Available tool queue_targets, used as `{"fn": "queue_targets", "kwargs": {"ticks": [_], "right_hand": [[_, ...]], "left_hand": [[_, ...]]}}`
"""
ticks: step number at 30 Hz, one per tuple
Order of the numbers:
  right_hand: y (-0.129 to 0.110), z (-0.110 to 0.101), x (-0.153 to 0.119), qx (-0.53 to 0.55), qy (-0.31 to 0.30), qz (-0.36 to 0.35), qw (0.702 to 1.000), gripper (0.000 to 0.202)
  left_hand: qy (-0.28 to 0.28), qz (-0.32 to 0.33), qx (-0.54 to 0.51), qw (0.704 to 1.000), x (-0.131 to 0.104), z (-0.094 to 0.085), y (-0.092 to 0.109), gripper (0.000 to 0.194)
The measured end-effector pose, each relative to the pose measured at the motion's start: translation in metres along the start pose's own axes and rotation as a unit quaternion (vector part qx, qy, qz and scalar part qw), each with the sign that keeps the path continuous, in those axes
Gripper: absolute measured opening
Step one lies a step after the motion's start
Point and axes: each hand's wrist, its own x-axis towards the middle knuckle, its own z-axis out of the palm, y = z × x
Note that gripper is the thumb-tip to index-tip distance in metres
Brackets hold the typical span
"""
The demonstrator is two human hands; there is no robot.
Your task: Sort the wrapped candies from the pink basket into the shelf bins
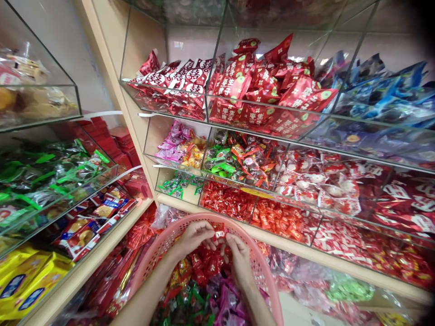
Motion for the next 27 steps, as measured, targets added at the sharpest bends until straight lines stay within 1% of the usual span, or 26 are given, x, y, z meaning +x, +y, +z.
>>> {"fn": "queue_targets", "kwargs": {"ticks": [4,7,16,27], "right_hand": [[-0.0034,-0.0005,0.0008,0.022,0.008,-0.02,1.0,0.027],[-0.0064,0.0004,0.0004,0.028,0.009,-0.021,0.999,0.031],[-0.0059,0.0026,0.0008,0.065,0.034,-0.001,0.997,0.031],[-0.0019,0.0008,0.0016,0.101,0.044,0.027,0.994,0.027]], "left_hand": [[-0.058,-0.029,-0.01,0.998,-0.0034,0.0012,0.0042,0.025],[-0.085,-0.033,-0.02,0.996,-0.0045,0.0033,0.0053,0.026],[-0.107,-0.033,-0.021,0.994,-0.0051,0.0046,0.0028,0.029],[-0.121,-0.036,-0.02,0.992,-0.005,0.0072,0.0063,0.031]]}}
